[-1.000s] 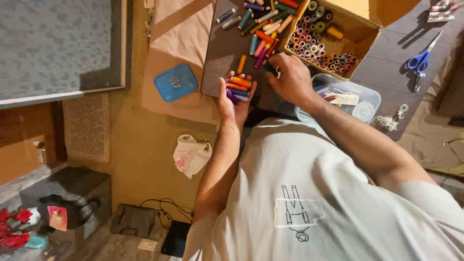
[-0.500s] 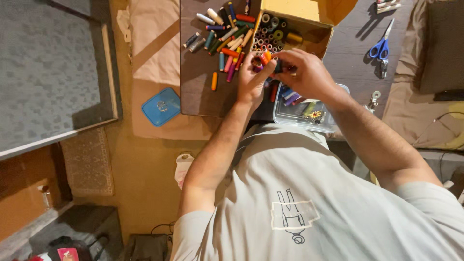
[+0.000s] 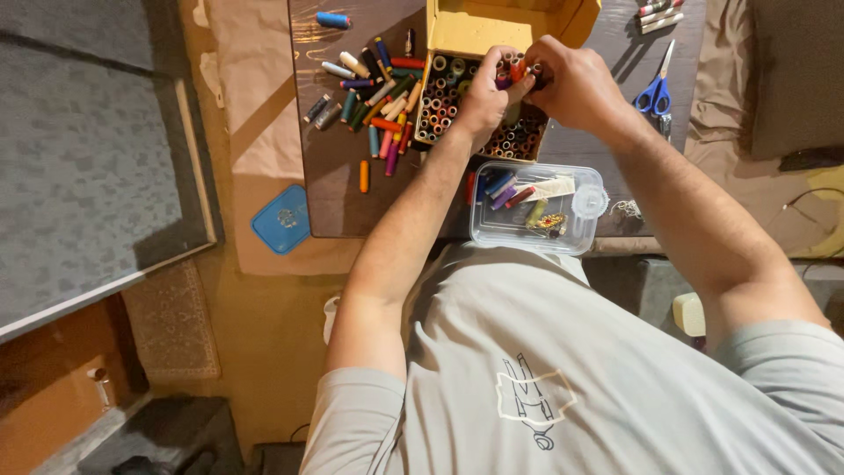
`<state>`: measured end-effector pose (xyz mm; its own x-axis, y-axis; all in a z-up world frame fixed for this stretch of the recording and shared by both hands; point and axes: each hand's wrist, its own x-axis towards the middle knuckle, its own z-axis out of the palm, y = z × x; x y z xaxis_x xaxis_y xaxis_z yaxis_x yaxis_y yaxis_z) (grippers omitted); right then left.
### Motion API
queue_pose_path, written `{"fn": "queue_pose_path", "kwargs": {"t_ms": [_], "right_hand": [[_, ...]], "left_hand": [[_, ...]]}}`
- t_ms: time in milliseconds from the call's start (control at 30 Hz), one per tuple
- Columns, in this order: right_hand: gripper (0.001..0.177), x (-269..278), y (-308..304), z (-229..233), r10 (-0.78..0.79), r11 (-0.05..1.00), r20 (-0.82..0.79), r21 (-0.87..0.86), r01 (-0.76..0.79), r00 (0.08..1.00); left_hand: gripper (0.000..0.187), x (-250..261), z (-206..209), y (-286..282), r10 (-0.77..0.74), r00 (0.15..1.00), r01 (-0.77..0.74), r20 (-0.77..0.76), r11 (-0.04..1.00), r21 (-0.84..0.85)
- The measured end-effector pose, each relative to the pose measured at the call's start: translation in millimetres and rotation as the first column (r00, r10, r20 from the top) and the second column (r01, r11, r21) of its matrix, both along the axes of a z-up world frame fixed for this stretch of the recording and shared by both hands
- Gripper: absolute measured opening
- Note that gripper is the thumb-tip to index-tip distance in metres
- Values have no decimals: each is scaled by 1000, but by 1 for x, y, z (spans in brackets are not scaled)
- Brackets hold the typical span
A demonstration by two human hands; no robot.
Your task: The person picks up thread spools from a pile and places them into rows within a box, then gathers small containers and loose items into a separate plastic bin.
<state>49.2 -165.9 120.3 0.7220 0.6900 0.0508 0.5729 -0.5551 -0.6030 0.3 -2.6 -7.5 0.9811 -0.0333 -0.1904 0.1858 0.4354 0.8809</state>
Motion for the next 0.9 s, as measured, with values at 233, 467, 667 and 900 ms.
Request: {"fn": "queue_pose_path", "kwargs": {"t_ms": [233, 467, 667, 900], "right_hand": [[38, -5, -4, -9, -23, 954, 179, -290, 75, 984], [39, -8, -9, -15, 30, 930, 141, -366, 24, 990], [33, -4, -16, -17, 44, 896, 116, -443, 12, 992], [37, -3, -12, -11, 75, 884, -12, -461, -73, 997]], "left_hand": [[44, 0, -25, -1, -162, 985, 172, -61, 958, 231], [56, 6, -28, -1, -340, 939, 339, -53, 886, 317], [70, 13, -15, -3, -409, 912, 355, -23, 763, 541], [77, 6, -2, 6, -440, 891, 412, -110, 683, 603]]}}
